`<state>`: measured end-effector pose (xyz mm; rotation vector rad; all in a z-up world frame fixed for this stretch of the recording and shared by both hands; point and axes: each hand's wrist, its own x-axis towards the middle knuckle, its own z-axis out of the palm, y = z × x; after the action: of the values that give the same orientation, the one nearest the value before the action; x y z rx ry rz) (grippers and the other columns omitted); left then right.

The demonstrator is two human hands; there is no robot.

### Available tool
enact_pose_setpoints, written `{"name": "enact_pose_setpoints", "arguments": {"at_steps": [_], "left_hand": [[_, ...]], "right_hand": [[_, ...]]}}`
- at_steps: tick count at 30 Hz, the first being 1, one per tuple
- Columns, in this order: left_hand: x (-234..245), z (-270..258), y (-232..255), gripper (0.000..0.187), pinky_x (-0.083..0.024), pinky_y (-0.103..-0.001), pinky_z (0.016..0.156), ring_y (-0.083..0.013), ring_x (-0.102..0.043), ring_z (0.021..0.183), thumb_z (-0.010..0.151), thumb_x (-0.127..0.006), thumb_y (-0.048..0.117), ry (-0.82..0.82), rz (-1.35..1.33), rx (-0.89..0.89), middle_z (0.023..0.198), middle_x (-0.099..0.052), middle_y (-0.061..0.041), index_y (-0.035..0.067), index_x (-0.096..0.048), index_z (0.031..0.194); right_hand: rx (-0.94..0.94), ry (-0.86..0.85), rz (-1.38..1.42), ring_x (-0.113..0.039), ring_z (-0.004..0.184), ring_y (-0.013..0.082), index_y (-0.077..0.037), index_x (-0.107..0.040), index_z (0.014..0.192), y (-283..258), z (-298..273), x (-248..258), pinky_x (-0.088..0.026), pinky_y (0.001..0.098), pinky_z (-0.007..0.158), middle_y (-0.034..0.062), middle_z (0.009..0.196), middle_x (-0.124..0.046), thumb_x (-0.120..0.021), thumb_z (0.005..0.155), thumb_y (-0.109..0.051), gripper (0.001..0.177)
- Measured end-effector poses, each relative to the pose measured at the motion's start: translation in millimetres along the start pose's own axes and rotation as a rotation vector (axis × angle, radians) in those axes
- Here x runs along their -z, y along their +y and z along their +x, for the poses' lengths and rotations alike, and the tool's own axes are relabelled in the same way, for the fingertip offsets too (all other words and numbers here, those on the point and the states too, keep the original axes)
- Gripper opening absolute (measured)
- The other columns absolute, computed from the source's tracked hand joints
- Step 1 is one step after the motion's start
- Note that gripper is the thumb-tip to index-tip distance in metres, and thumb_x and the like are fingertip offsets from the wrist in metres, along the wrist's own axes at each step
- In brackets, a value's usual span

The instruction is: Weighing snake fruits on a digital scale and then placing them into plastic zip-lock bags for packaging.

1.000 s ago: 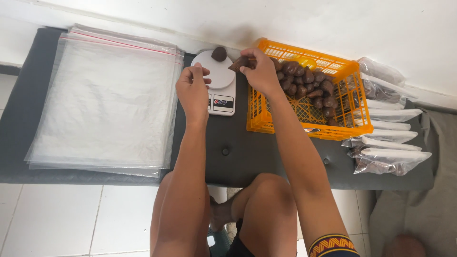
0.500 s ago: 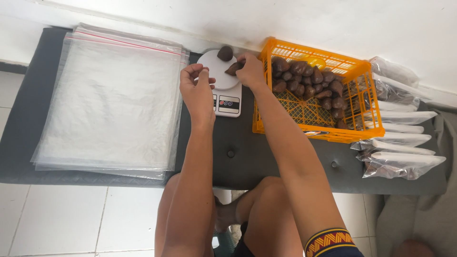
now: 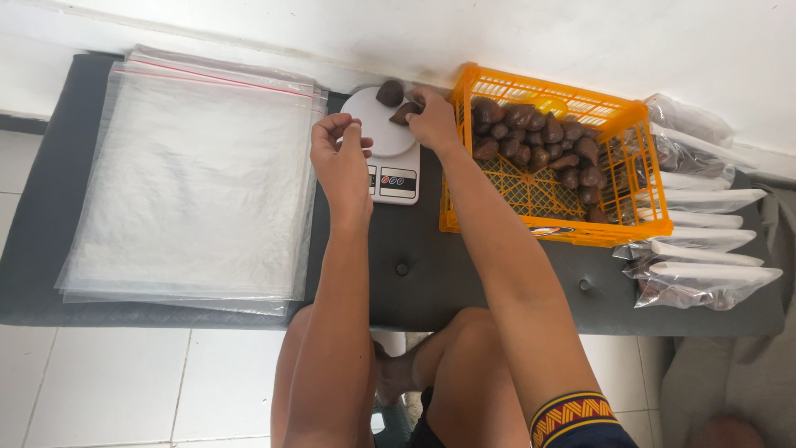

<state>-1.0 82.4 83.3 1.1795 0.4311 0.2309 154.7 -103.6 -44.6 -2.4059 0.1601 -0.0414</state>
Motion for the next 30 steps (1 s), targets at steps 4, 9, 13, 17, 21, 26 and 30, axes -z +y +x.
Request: {"name": "enact_pose_setpoints", "arguments": {"at_steps": [4,9,13,17,21,26,30], "left_hand": [[0.1,1.7,3.1,0.015,-0.055,-0.025,0.072,-0.0103,-0.065,0.079,0.096,-0.055,0.006,-0.006,-0.004,-0.005,0.101,-0.062,-0.003,0.012,-0.059,0.109],[-3.6,0.6,9.1,0.014,-0.055,-0.028,0.074,-0.0124,-0.065,0.075,0.094,-0.057,0.012,0.019,-0.074,0.162,0.104,-0.065,0.0,0.013,-0.063,0.107],[-5.1,-0.7,8.8,0.015,-0.055,-0.028,0.075,-0.0125,-0.065,0.075,0.094,-0.058,0.013,-0.006,-0.063,0.162,0.104,-0.065,0.0,0.013,-0.063,0.107],[-7.9,-1.8,7.1,0.014,-0.054,-0.027,0.074,-0.012,-0.064,0.075,0.093,-0.059,0.014,-0.026,-0.047,0.163,0.104,-0.064,0.001,0.014,-0.063,0.106],[-8.9,-3.2,-4.9,0.016,-0.056,-0.023,0.071,-0.0084,-0.066,0.076,0.094,-0.056,0.007,-0.06,0.038,0.022,0.101,-0.066,-0.002,0.015,-0.061,0.107],[-11.0,-5.6,-3.8,0.016,-0.056,-0.024,0.073,-0.0081,-0.065,0.078,0.096,-0.055,0.007,-0.091,0.092,0.013,0.102,-0.064,-0.001,0.015,-0.059,0.109],[-12.7,-8.4,-7.1,0.016,-0.055,-0.023,0.073,-0.0081,-0.065,0.078,0.095,-0.055,0.006,-0.091,0.113,0.0,0.102,-0.065,-0.002,0.014,-0.059,0.108]], "right_hand": [[0.026,0.019,0.061,-0.06,0.133,0.0326,-0.014,-0.062,0.138,-36.5,-26.7,33.3,-0.05,0.0443,0.112,0.0184,0.143,-0.061,-0.072,0.091,-0.011,0.048],[0.141,0.162,0.189,-0.065,0.124,0.021,-0.016,-0.066,0.122,-57.6,-45.4,92.0,-0.056,0.0371,0.104,0.0071,0.128,-0.069,-0.067,0.095,-0.012,0.028],[0.184,0.312,0.201,-0.068,0.112,0.0171,-0.017,-0.068,0.111,-25.0,-45.9,137.9,-0.06,0.0323,0.095,0.0028,0.113,-0.071,-0.068,0.095,-0.009,0.018],[0.088,0.438,0.085,-0.07,0.098,0.0161,-0.017,-0.069,0.105,36.4,-37.4,167.0,-0.059,0.0354,0.088,0.0001,0.106,-0.074,-0.068,0.093,-0.014,0.012],[-0.157,0.357,-0.239,-0.071,0.109,0.0233,-0.022,-0.072,0.112,148.4,-15.1,151.2,-0.054,0.0416,0.097,0.0004,0.106,-0.076,-0.082,0.083,-0.027,0.031],[-0.152,0.099,-0.352,-0.061,0.121,0.0344,-0.015,-0.069,0.129,148.8,-43.9,135.9,-0.055,0.0486,0.1,0.0126,0.122,-0.071,-0.079,0.086,-0.022,0.045],[-0.116,0.052,-0.47,-0.056,0.116,0.035,-0.014,-0.068,0.126,148.2,-41.7,130.2,-0.058,0.0489,0.093,0.0148,0.12,-0.068,-0.082,0.08,-0.019,0.048]]}}
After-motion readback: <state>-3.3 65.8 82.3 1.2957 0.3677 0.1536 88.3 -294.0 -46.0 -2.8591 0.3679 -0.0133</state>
